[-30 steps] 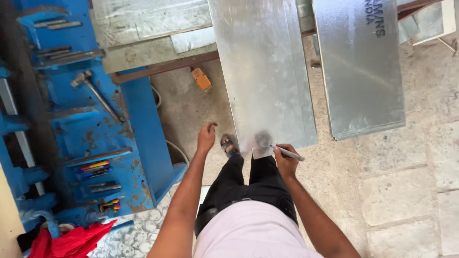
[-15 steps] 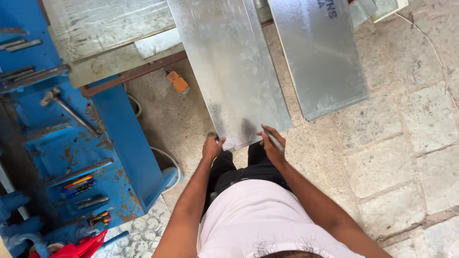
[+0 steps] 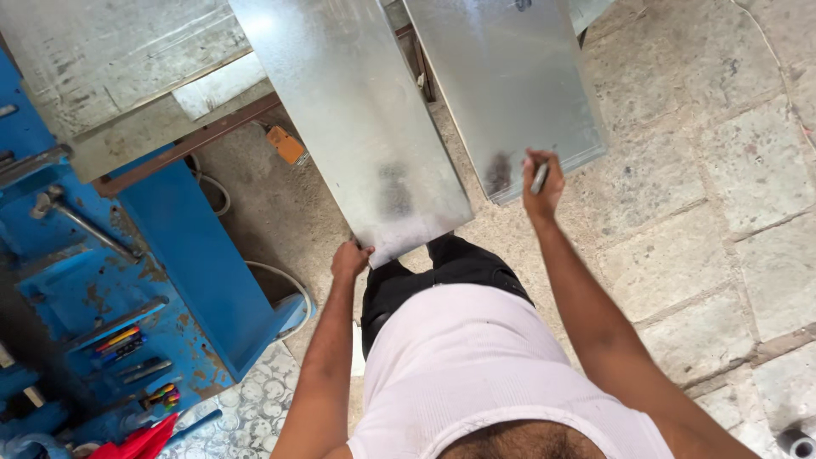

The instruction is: The person measures and marks a large metal sheet using a folding ruler and a marker. They repeatedly align the ruler along the sheet's edge and draw straight lines to create a grid pattern. The person occasionally shifts the sheet's position to access different areas for marking.

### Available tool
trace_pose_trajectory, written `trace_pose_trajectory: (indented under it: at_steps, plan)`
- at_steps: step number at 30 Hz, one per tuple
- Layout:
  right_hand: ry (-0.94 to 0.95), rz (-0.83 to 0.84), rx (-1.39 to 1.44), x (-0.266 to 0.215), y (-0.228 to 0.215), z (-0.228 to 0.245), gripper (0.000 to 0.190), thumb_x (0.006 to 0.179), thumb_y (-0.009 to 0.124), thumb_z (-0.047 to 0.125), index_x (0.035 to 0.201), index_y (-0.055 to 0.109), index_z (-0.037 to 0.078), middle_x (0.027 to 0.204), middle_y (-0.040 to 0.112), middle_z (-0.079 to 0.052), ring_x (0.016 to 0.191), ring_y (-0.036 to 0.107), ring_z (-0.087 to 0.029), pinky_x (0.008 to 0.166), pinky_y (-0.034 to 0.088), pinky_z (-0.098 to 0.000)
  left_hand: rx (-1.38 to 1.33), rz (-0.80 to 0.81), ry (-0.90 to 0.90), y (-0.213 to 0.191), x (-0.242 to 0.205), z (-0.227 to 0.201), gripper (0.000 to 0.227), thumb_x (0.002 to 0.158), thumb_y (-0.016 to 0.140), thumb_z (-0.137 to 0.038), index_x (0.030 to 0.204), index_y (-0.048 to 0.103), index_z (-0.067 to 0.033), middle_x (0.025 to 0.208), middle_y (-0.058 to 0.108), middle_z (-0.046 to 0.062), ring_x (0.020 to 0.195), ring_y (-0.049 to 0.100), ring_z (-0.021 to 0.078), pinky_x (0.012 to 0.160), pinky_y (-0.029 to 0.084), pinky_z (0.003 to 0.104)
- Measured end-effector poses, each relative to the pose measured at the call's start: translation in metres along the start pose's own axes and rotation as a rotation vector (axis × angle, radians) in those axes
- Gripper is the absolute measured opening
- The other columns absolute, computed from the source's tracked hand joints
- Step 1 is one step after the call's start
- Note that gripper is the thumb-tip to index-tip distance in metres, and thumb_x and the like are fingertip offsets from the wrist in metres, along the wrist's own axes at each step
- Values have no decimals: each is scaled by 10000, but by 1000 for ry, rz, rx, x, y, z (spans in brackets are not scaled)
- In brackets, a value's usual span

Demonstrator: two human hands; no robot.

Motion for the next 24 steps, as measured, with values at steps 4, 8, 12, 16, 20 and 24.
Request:
trace_pose_trajectory:
  at_steps: [4,8,12,16,20,24]
  plan:
    - [-13,-44,-93,42,-42,-30,235,1002,678,-12,1226,604,-12,1192,728,-166,1068,732,-253,899,604,-345,0,36,-35,-1,-4,-3,505,842,790,-478,1119,760,-57,1114,756,186,1056,724,359,903,553,469]
    - [5,-45,-47,59,-63,-46,246,1025,662,-12,1258,583,-15,1253,708,-176,1164,710,-266,951,589,-357,-2,-28,-28,-5,-12,-11,515,852,789,-493,1112,763,-49,1122,753,196,1073,715,359,911,550,462]
    - [3,-74,-89,57,-69,-51,274,1011,673,6,1270,585,14,1262,706,-186,1182,714,-285,970,598,-373,-52,-37,-54,-5,-16,-13,486,843,779,-476,1124,773,-81,1120,756,180,1083,714,353,923,543,461]
    - [111,42,-239,63,-61,-62,376,979,720,84,1322,568,72,1195,717,-191,1102,728,-312,913,585,-389,87,26,-47,-10,-16,-25,486,872,778,-482,1158,755,-89,1186,737,171,1138,702,351,963,545,459]
    - [120,199,-514,98,-49,-79,503,1001,736,195,1442,512,104,1279,669,-240,1159,661,-395,989,544,-483,309,-158,-172,-40,-22,-59,313,916,679,-231,1215,746,-170,1287,686,139,1201,643,374,962,536,529]
    - [367,414,-616,105,-24,-120,554,1014,659,371,1505,481,186,1404,568,-262,1295,553,-438,1049,466,-558,266,-331,97,-52,-29,-152,502,802,710,-178,1293,626,-114,1263,631,190,1145,592,442,811,554,553]
Point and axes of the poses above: each hand's wrist, its own x-axis towards the middle knuckle, its own y-axis out of the palm, z = x × y, the point moved 9 cm from there along x, towards the middle knuckle
